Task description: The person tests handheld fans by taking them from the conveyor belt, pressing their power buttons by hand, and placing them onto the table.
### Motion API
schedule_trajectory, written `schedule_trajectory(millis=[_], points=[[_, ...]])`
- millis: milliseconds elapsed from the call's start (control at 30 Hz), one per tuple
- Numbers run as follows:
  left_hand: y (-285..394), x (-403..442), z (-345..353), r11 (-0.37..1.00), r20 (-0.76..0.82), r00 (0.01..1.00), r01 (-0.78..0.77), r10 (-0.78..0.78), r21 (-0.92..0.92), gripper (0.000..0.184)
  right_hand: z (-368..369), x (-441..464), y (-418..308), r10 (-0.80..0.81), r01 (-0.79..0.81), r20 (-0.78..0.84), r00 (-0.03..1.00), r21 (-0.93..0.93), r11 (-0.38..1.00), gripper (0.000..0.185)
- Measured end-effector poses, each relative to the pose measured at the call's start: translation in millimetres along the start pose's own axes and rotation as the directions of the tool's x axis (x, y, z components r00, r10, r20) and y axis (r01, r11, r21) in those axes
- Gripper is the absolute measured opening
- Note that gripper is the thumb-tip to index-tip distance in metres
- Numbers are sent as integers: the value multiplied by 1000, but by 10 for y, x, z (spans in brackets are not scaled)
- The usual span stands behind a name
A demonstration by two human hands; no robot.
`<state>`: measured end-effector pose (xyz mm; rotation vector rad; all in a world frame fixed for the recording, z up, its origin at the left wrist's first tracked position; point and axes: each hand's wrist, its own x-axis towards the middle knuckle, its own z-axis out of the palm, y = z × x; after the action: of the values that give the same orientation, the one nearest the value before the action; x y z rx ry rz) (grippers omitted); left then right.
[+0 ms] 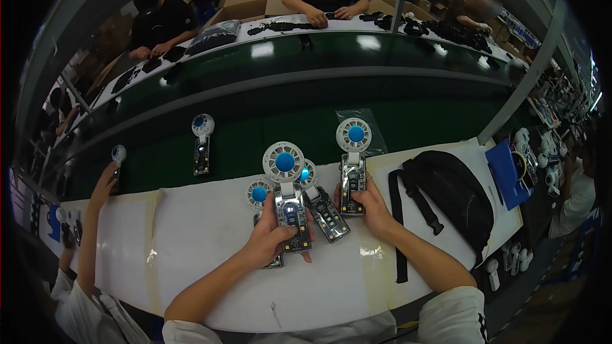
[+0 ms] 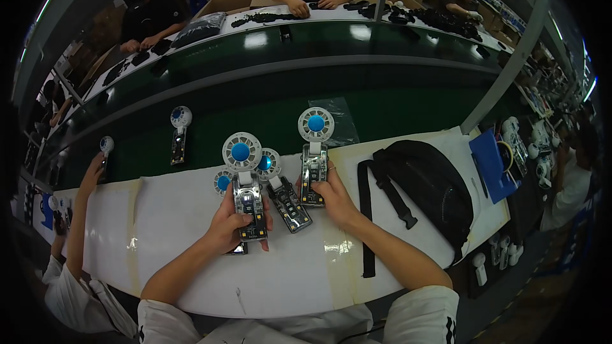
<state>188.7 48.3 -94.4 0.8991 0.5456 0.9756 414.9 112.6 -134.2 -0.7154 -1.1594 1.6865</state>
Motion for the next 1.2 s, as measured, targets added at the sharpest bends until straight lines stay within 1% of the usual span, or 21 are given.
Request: schedule_trajectory(millis=[67,467,767,867,1200], points=[[-2,7,19,1000,3,1000,-1,1,3,69,6,-6,-21,-25,25,0,1000,-24,999,44],[2,-4,-6,1000,-1,1000,22,-22,-12,77,29,-6,-25,-17,17,-9,1000,-45,999,41],[12,-13,-2,1000,0,1000,26,-26,-10,78,21,1,7,-36,35,-16,999,-54,998,41],[18,-17,8,1000,-2,1000,25,-25,-4,77,46,-5,-22,-17,17,-17,1000,-16,1000,40],[-5,-1,-8,1000,14,1000,23,-23,5,77,10,6,2,-8,7,-32,999,-22,1000,41]])
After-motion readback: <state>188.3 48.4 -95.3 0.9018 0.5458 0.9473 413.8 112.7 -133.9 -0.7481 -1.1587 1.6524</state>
